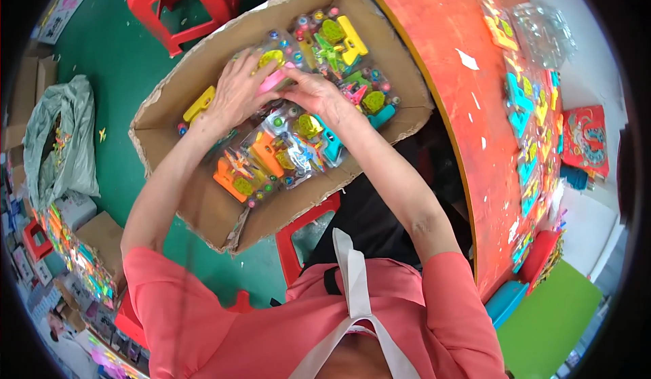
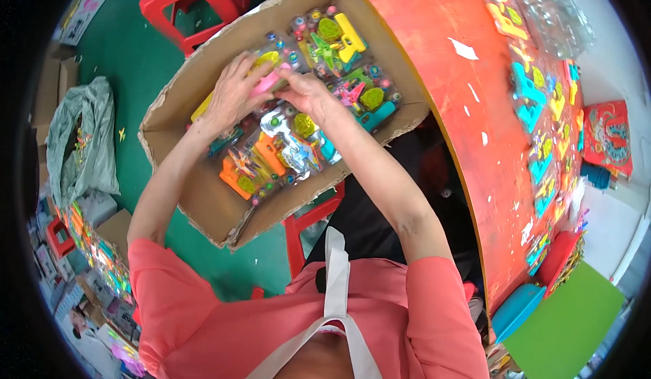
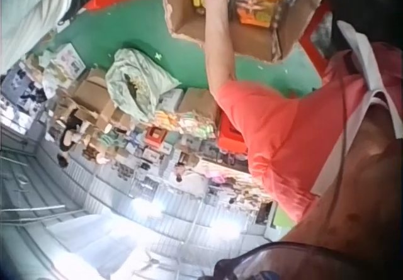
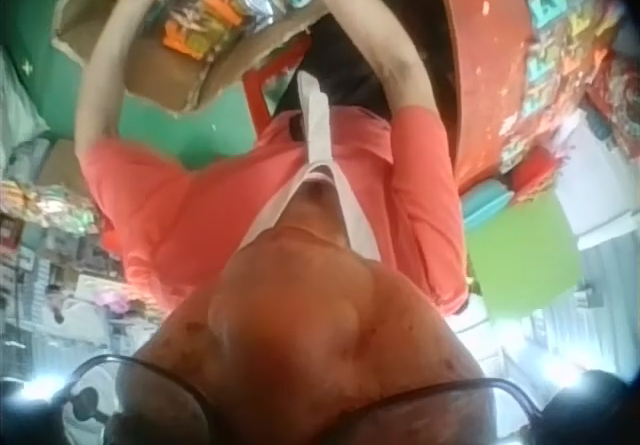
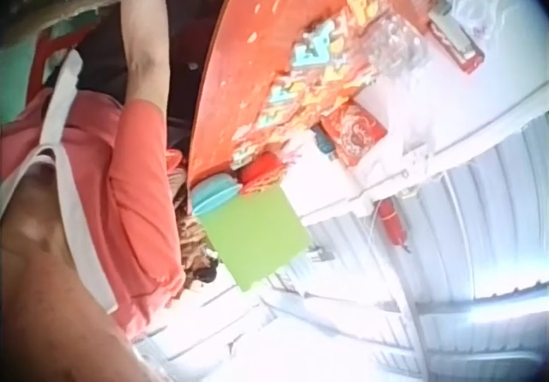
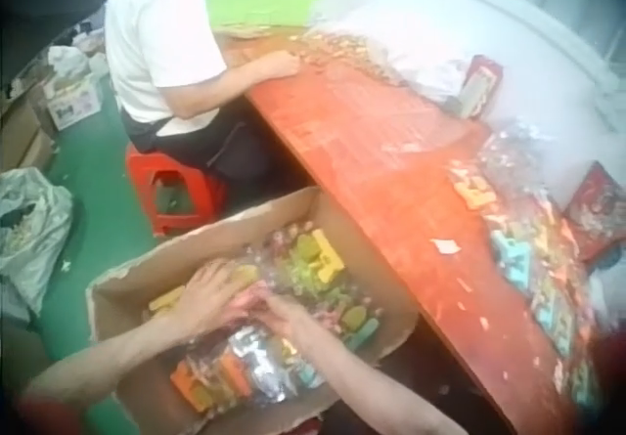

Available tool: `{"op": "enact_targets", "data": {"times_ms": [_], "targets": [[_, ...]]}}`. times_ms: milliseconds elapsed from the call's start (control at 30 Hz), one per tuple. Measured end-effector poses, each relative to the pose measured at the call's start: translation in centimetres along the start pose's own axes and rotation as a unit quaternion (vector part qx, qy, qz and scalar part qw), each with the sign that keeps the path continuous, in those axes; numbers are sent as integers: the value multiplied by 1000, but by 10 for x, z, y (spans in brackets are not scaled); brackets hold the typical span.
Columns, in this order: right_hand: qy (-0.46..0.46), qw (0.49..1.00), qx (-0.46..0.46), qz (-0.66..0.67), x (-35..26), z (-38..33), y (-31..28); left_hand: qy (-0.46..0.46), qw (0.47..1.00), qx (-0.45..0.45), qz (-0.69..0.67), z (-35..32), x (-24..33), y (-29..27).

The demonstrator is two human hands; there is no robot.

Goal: Assembling and packaging plastic toy sets into blister packs, including toy planes, toy guns, and small candy capsules.

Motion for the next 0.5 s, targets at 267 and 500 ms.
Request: {"op": "enact_targets", "data": {"times_ms": [267,500], "targets": [[-141,988,-14,58,0,-7,-1,-26,998,-36,-40,-1,-8,29],[-274,950,-32,-146,-17,-124,19,-35,995,-63,-75,-3,-22,16]]}}
Point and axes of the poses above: each hand's wrist, its own z-axis towards the middle knuckle, its own y-axis out of the palm, x = y × z, the point moved 2 cm from there along z, towards the middle knuckle, and after that the axes turned 9 degrees about x, right-handed, at the moved point
